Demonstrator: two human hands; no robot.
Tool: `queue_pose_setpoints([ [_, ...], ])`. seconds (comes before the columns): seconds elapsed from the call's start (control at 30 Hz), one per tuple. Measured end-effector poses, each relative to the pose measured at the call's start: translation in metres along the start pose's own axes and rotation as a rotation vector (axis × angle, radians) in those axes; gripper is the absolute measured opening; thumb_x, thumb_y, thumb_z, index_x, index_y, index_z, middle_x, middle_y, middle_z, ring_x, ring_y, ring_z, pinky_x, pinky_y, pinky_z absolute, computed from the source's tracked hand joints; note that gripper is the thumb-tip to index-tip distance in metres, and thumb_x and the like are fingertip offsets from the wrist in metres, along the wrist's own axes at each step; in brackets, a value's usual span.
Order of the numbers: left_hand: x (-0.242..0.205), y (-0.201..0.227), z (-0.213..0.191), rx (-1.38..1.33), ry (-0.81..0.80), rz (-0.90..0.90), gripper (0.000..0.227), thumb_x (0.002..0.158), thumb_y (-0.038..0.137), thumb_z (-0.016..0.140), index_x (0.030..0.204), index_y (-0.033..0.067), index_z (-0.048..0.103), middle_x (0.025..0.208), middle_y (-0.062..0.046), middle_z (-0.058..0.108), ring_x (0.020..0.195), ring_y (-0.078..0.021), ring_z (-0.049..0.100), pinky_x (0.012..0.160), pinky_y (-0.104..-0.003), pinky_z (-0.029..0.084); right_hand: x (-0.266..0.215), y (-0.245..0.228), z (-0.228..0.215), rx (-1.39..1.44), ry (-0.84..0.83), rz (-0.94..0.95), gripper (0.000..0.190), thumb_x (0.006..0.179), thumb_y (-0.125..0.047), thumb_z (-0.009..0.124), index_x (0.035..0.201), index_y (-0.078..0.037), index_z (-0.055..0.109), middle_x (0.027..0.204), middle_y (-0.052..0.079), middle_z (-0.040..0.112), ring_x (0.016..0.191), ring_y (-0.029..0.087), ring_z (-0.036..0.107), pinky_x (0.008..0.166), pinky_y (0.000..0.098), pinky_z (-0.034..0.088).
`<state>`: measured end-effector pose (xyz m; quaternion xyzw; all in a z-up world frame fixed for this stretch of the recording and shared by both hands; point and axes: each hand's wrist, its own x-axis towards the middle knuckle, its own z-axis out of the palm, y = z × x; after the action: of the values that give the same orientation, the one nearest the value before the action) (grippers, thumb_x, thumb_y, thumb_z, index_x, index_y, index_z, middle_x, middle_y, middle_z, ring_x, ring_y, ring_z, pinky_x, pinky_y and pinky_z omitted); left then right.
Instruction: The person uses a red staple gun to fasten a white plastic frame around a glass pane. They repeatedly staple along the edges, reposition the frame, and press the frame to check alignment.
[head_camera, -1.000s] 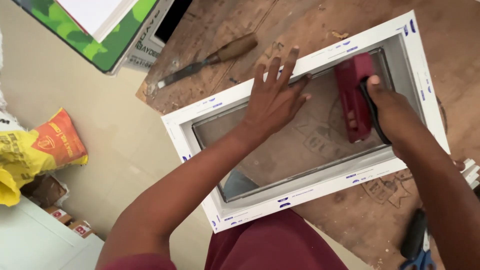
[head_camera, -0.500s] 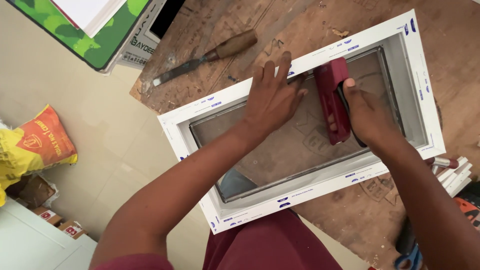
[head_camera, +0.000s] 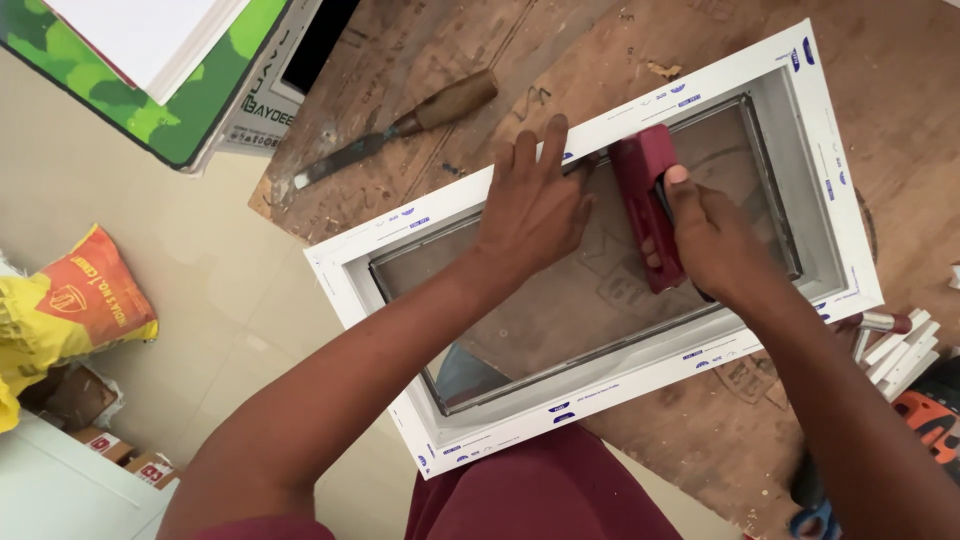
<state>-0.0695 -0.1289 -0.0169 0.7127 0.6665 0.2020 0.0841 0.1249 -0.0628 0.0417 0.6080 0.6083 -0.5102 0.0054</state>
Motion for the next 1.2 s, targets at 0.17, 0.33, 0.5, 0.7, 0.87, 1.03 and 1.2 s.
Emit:
queue_pose_setpoints([
  [0.17, 0.022, 0.005, -0.013, 0.014, -0.063, 0.011, 0.021, 0.075, 0.025, 0.073, 0.088, 0.0087, 0.077, 0.14, -0.024, 0.049, 0.112, -0.0397, 0.055, 0.092, -0.051, 0.046, -0.002, -0.002, 0.002, 0.02, 0.024, -0.028, 0.072, 0.103, -0.062, 0.027, 0.102, 0.0, 0.064, 0.073, 0.012, 0.068, 0.065, 0.021, 0.066, 0.063, 0.0372, 0.055],
  [0.33, 0.104, 0.023, 0.016, -0.416, 0.247, -0.103, 0.038, 0.09, 0.037, 0.061, 0.107, 0.0051, 0.074, 0.106, -0.018, 0.069, 0.09, -0.0404, 0.07, 0.072, -0.052, 0.057, 0.0, 0.005, 0.001, -0.075, -0.003, -0.088, 0.082, 0.106, -0.061, 0.019, 0.097, 0.005, 0.066, 0.074, 0.018, 0.068, 0.067, 0.027, 0.068, 0.065, 0.0398, 0.053],
  [0.5, 0.14, 0.042, 0.057, -0.245, 0.142, -0.2, 0.056, 0.088, 0.058, 0.054, 0.09, 0.0063, 0.074, 0.091, -0.018, 0.07, 0.082, -0.0372, 0.071, 0.064, -0.049, 0.058, 0.008, 0.011, 0.003, -0.192, 0.093, -0.157, 0.081, 0.106, -0.062, 0.021, 0.102, 0.004, 0.066, 0.078, 0.019, 0.069, 0.074, 0.03, 0.067, 0.072, 0.0415, 0.05],
  [0.7, 0.14, 0.037, 0.073, -0.302, 0.215, -0.217, 0.06, 0.092, 0.057, 0.048, 0.079, 0.004, 0.073, 0.09, -0.02, 0.069, 0.084, -0.0354, 0.071, 0.07, -0.048, 0.059, 0.001, 0.009, 0.009, -0.141, 0.118, -0.184, 0.077, 0.111, -0.054, 0.022, 0.091, 0.007, 0.064, 0.071, 0.018, 0.066, 0.069, 0.03, 0.067, 0.068, 0.042, 0.051],
  [0.87, 0.138, 0.037, 0.075, -0.378, 0.19, -0.25, 0.06, 0.094, 0.056, 0.045, 0.076, 0.0049, 0.072, 0.09, -0.021, 0.069, 0.083, -0.0358, 0.071, 0.071, -0.048, 0.059, 0.0, 0.022, 0.025, -0.133, 0.2, -0.334, 0.073, 0.115, -0.052, 0.022, 0.091, 0.006, 0.06, 0.065, 0.014, 0.061, 0.061, 0.026, 0.066, 0.057, 0.04, 0.049],
  [1.03, 0.143, 0.039, 0.077, -0.396, 0.155, -0.246, 0.062, 0.096, 0.056, 0.043, 0.073, 0.0055, 0.071, 0.086, -0.021, 0.07, 0.081, -0.0359, 0.073, 0.068, -0.048, 0.06, -0.001, 0.023, 0.027, -0.139, 0.26, -0.389, 0.073, 0.116, -0.05, 0.022, 0.085, 0.003, 0.062, 0.057, 0.011, 0.058, 0.056, 0.026, 0.064, 0.052, 0.0385, 0.047],
  [1.2, 0.13, 0.031, 0.073, -0.414, 0.16, -0.197, 0.056, 0.099, 0.056, 0.044, 0.091, 0.0072, 0.069, 0.088, -0.019, 0.071, 0.08, -0.0342, 0.075, 0.067, -0.047, 0.06, -0.008, 0.017, 0.02, -0.02, 0.204, -0.274, 0.068, 0.114, -0.053, 0.03, 0.092, 0.003, 0.064, 0.068, 0.013, 0.063, 0.061, 0.023, 0.064, 0.055, 0.0372, 0.049],
])
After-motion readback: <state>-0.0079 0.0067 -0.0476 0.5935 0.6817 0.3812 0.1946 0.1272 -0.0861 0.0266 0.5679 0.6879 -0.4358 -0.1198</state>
